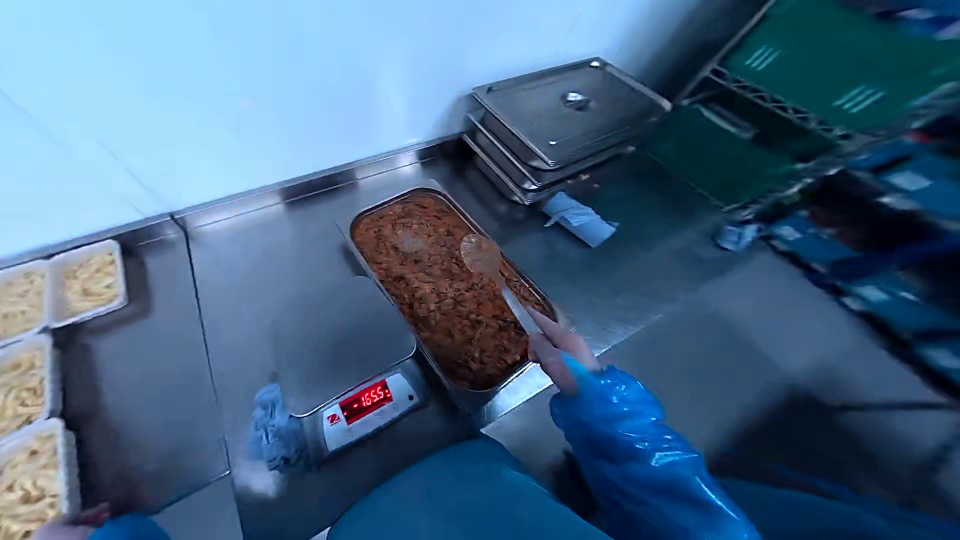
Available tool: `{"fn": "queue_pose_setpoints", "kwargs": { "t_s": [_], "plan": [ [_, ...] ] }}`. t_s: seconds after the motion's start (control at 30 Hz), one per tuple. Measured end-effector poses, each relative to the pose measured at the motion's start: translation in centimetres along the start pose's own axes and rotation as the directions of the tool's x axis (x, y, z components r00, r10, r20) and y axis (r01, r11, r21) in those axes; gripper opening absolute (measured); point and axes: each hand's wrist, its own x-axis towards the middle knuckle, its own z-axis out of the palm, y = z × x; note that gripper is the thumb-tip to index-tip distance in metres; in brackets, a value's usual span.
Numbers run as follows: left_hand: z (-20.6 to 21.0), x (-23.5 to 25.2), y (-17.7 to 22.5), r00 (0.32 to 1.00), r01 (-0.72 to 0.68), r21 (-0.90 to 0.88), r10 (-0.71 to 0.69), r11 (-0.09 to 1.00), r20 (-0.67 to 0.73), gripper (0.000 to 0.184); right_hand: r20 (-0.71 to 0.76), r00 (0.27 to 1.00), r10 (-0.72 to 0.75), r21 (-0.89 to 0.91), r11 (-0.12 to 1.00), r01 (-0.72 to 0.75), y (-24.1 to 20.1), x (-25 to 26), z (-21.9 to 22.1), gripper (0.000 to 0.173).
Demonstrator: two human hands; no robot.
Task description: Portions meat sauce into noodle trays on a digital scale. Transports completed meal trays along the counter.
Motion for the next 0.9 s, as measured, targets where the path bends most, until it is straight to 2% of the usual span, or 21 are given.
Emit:
{"fn": "queue_pose_setpoints", "kwargs": {
  "t_s": [0.03,0.07,0.1,0.2,0.33,0.4,0.47,0.57,0.7,0.8,0.9],
  "plan": [
    [1.1,-1.3,-0.5,1.000,0.013,-0.191,-0.012,0.982,0.007,0.048,-0.011,1.000,0.017,-0.027,0.999,-0.017,0.1,-0.2,-0.2,0.049],
    [1.9,-3.5,-0.3,1.000,0.017,-0.303,-0.013,0.953,0.017,0.054,-0.029,0.999,0.028,-0.054,0.998,-0.030,0.3,-0.1,-0.2,0.049],
    [2.5,-6.0,0.4,1.000,0.015,-0.354,-0.008,0.935,0.021,0.052,-0.039,0.999,0.038,-0.084,0.996,-0.041,0.2,0.1,-0.1,0.049],
    [4.8,-11.4,2.1,1.000,0.009,-0.409,-0.005,0.912,0.010,0.033,-0.037,0.999,0.035,-0.168,0.985,-0.041,-1.2,1.3,-0.1,0.049],
    [5.0,-16.3,5.3,0.999,-0.034,-0.413,0.026,0.910,-0.025,0.022,-0.029,0.999,-0.041,-0.210,0.977,0.034,-3.1,3.5,1.0,0.047],
    [4.5,-18.4,7.1,0.998,-0.049,-0.410,0.064,0.911,0.023,0.018,-0.021,0.999,-0.037,-0.348,0.937,0.027,-5.0,5.4,0.9,0.048],
    [4.3,-20.3,8.9,0.989,-0.072,-0.413,0.119,0.908,0.090,0.014,0.006,1.000,0.027,-0.505,0.863,-0.021,-6.7,8.5,1.2,0.052],
    [5.5,-23.3,11.3,0.951,-0.092,-0.383,0.195,0.919,0.239,0.011,0.088,0.992,0.088,-0.617,0.787,-0.015,-7.3,15.6,3.7,0.056],
    [9.2,-27.8,13.1,0.862,-0.097,-0.321,0.241,0.942,0.445,0.016,0.221,0.975,-0.016,-0.489,0.863,0.126,-7.4,21.4,8.0,0.051],
    [12.2,-29.9,13.2,0.823,-0.126,-0.193,0.211,0.973,0.528,0.018,0.323,0.941,-0.098,-0.313,0.928,0.204,-7.7,21.0,8.2,0.045],
    [13.6,-30.4,13.5,0.797,-0.234,-0.089,0.243,0.968,0.553,0.016,0.435,0.893,-0.115,-0.081,0.983,0.166,-6.6,18.5,7.8,0.042]
  ]
}}
